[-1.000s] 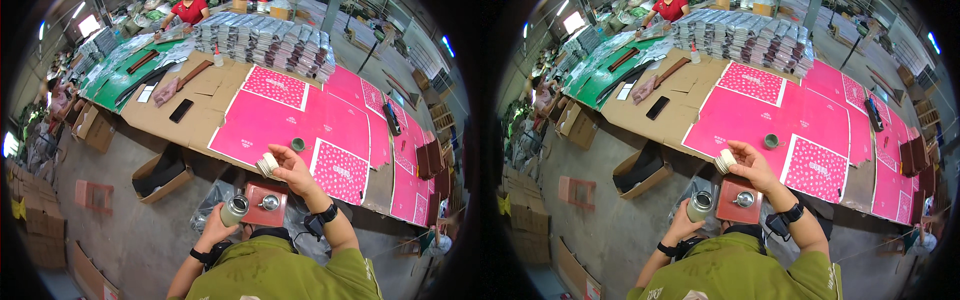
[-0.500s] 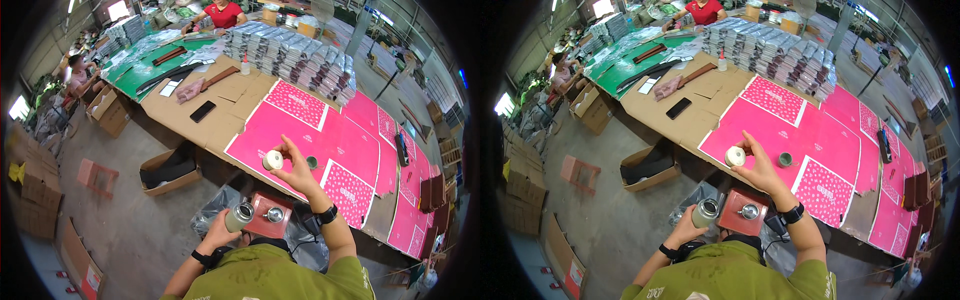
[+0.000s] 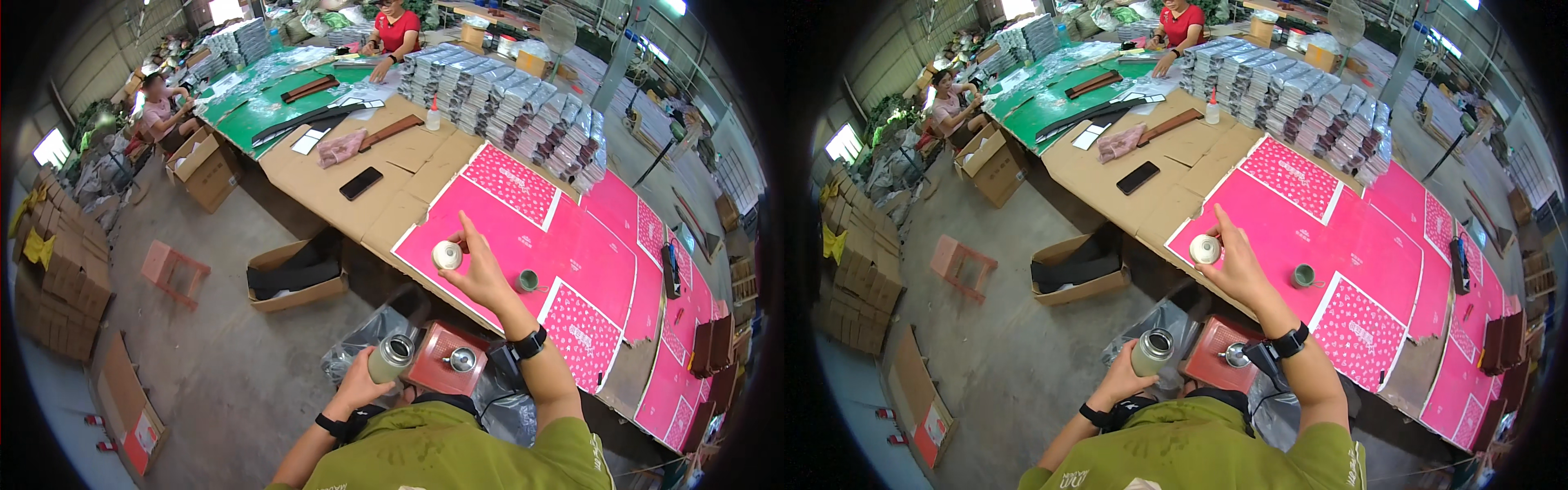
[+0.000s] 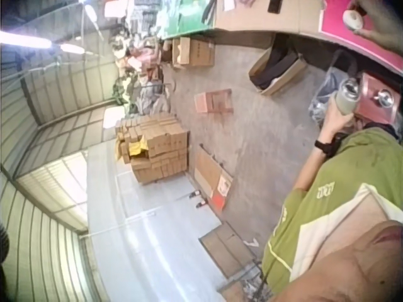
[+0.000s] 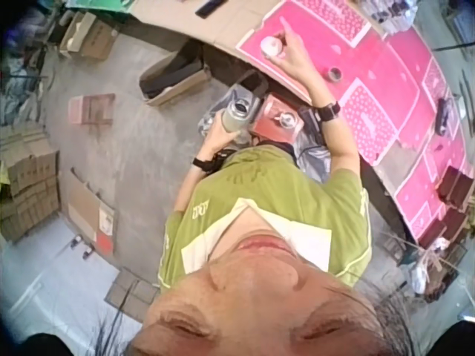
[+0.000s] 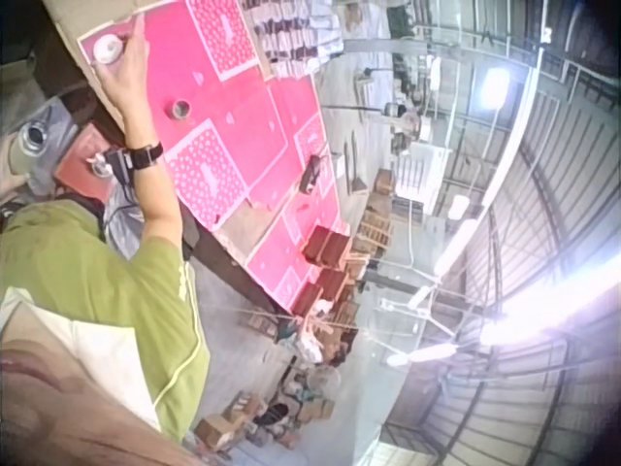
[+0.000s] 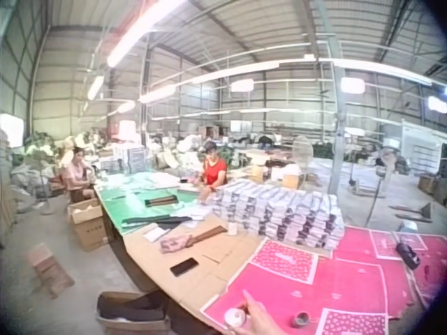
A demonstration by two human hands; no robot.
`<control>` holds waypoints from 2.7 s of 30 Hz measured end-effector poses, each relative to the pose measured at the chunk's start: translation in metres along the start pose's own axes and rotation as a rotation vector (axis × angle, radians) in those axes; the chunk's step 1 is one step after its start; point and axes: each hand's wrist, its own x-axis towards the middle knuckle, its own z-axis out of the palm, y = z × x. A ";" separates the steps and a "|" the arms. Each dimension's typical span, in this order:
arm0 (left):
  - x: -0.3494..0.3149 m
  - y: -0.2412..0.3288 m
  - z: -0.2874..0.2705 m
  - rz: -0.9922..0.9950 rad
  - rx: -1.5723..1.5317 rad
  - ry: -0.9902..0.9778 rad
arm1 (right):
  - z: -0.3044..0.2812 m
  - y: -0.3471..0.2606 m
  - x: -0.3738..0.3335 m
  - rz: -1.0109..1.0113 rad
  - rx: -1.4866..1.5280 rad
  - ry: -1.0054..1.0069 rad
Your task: The recorder organizes and prepares various manufacturing parts, including metal components and black cardboard strips, at a workstation.
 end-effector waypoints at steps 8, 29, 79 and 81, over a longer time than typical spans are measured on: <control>-0.005 -0.007 -0.001 -0.017 -0.018 0.000 | 0.008 -0.001 0.009 -0.046 -0.126 0.003; 0.014 -0.007 0.016 0.063 0.042 -0.062 | -0.009 0.004 0.001 0.078 -0.281 0.039; -0.069 -0.068 0.001 0.278 -0.050 -0.074 | -0.012 0.196 -0.029 0.620 -0.083 -0.019; -0.083 -0.073 -0.010 0.263 -0.049 -0.036 | -0.012 0.192 -0.018 0.729 0.086 -0.033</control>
